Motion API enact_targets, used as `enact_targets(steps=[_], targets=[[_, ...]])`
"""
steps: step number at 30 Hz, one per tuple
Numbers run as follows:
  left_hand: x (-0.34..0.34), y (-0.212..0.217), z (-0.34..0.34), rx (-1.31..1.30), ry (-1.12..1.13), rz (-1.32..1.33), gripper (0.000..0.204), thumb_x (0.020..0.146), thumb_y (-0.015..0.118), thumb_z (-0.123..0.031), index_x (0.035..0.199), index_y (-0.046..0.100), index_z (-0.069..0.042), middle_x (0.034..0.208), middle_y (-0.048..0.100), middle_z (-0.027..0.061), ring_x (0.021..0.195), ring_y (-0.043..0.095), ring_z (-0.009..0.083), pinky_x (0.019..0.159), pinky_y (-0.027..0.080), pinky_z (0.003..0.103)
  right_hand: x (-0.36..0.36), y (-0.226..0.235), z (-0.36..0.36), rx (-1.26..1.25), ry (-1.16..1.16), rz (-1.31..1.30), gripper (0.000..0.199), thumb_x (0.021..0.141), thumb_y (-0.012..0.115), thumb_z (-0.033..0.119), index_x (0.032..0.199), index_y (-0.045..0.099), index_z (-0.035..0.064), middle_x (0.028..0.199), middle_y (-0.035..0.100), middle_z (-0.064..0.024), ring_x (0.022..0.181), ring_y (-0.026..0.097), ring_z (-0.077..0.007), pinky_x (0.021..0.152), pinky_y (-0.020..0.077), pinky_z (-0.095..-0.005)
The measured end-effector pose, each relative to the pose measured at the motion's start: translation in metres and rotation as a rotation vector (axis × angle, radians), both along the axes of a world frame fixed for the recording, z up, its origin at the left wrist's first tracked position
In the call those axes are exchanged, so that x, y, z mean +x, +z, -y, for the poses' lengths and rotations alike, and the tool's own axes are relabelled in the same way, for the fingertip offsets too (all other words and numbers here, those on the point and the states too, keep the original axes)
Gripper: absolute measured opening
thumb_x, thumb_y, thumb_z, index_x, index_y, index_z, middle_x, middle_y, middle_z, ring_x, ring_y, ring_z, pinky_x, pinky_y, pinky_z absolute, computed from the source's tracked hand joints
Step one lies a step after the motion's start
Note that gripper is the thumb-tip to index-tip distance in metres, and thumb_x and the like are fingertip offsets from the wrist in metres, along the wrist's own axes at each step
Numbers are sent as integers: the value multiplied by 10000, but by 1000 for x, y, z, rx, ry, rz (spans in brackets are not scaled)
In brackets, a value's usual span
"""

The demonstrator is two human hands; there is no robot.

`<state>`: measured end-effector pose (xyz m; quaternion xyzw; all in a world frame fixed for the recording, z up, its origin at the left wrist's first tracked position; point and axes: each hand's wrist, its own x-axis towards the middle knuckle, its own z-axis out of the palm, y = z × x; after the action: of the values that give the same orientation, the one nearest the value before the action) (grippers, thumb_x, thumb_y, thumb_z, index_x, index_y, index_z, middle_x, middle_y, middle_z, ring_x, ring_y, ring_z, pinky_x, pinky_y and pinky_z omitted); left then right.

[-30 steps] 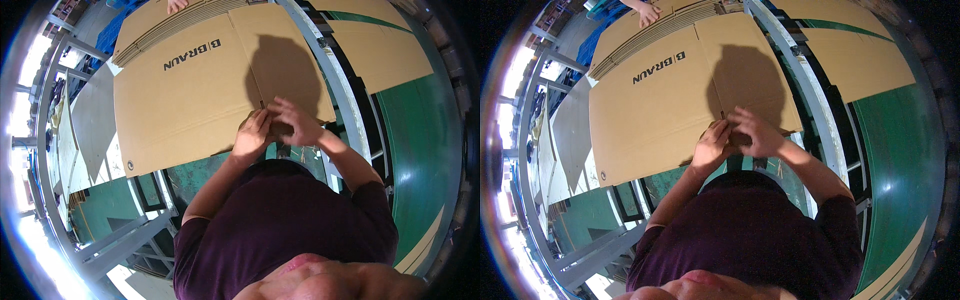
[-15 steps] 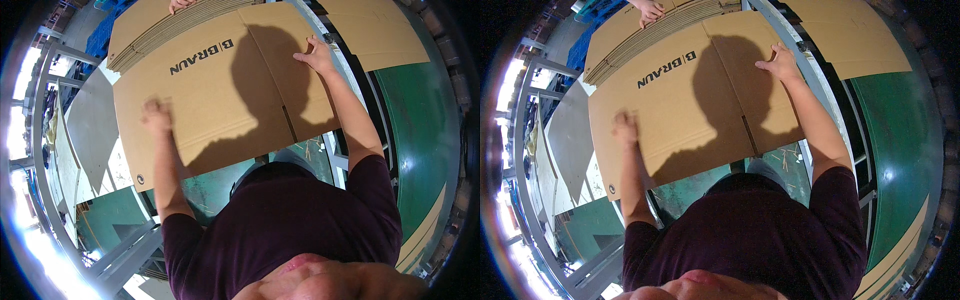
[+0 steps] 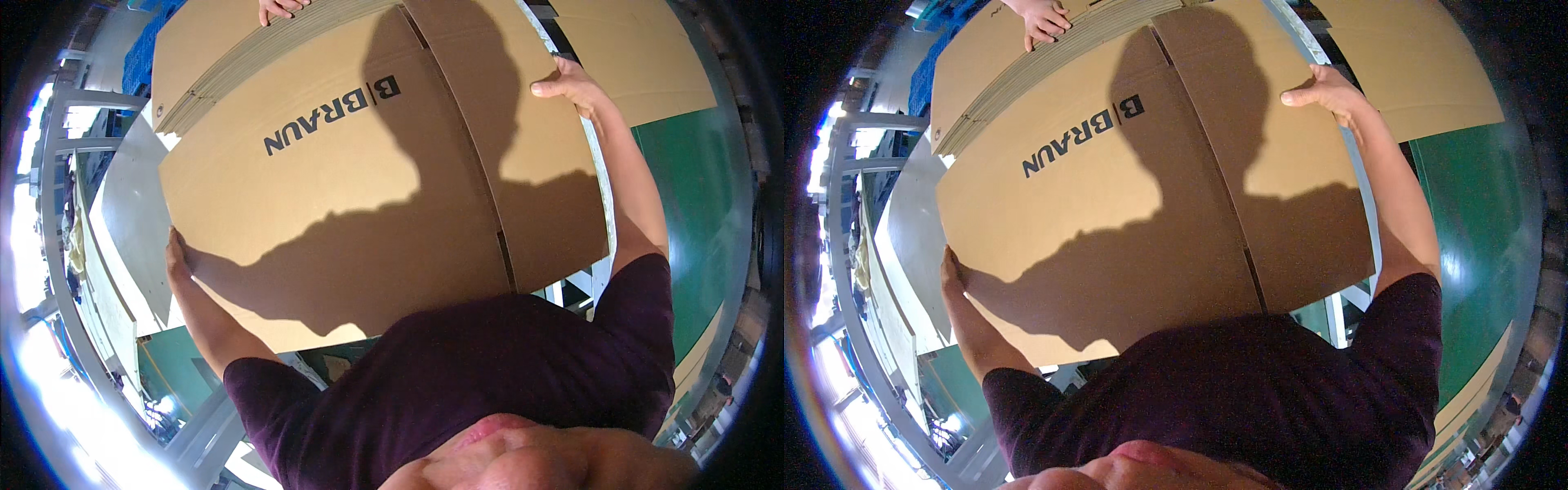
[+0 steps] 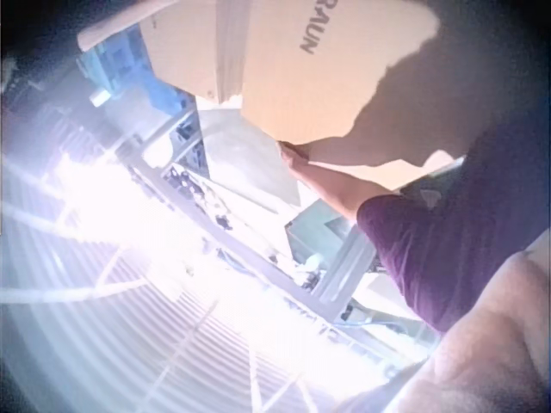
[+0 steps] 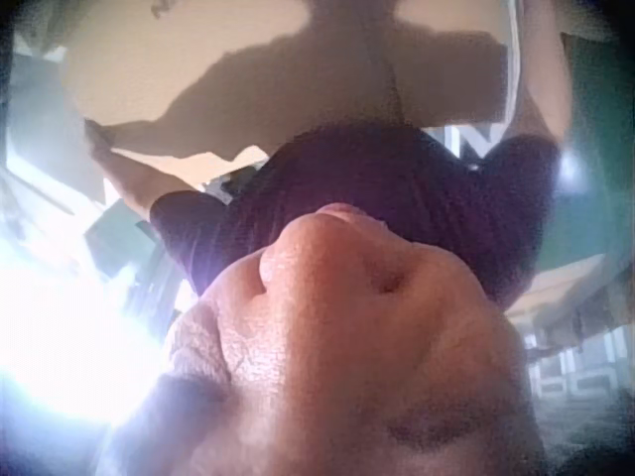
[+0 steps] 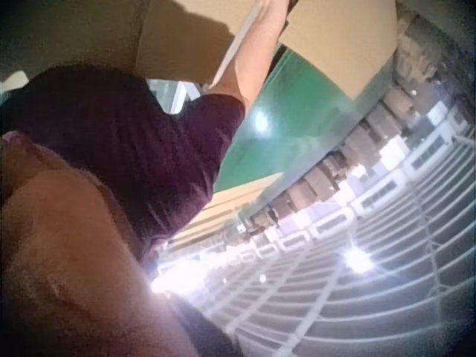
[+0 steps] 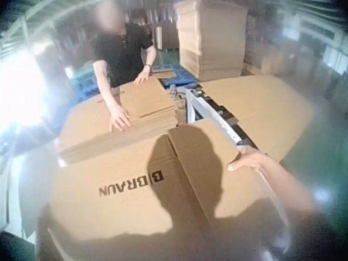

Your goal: The person folds flat cardboard sheets on a green conveyor belt. They align the cardboard, fold the side flaps inward, and then fold the top and bottom flaps to create a box shape. The person then places the folded cardboard onto the conveyor belt to move it along the line.

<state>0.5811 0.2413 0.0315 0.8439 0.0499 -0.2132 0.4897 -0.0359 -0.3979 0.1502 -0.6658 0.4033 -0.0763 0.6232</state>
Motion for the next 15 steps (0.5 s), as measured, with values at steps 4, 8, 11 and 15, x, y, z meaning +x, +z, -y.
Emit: enact_targets(steps=[4,8,11,15], targets=[[-10,8,25,50,102,-54,580,917,440,-520,1207,567,-34,1164,607,50,1042,568,202,903,439,334,11,3,-34,-163,-147,-2,670,575,846,167,1141,533,-10,992,642,-120,868,635,-206,827,500,-325],[0,-14,14,232,204,100,711,877,423,-609,1200,565,9,1173,598,134,1047,574,256,892,450,371,18,-26,-25,-368,-200,-37,635,563,863,226,1082,577,-3,957,664,-91,865,637,-166,811,489,-284],[13,-12,-11,683,169,219,799,866,363,-657,1161,581,52,1137,605,221,1061,578,317,892,453,412,26,-21,-29,-417,-242,-23,581,572,859,239,1034,602,-1,944,673,-84,851,638,-153,806,485,-270],[-34,17,46,968,127,363,919,834,273,-729,1039,629,93,1086,607,275,1080,554,404,925,424,450,33,-12,-39,-468,-272,-41,542,592,848,242,1019,613,5,946,674,-80,847,640,-152,811,483,-271]])
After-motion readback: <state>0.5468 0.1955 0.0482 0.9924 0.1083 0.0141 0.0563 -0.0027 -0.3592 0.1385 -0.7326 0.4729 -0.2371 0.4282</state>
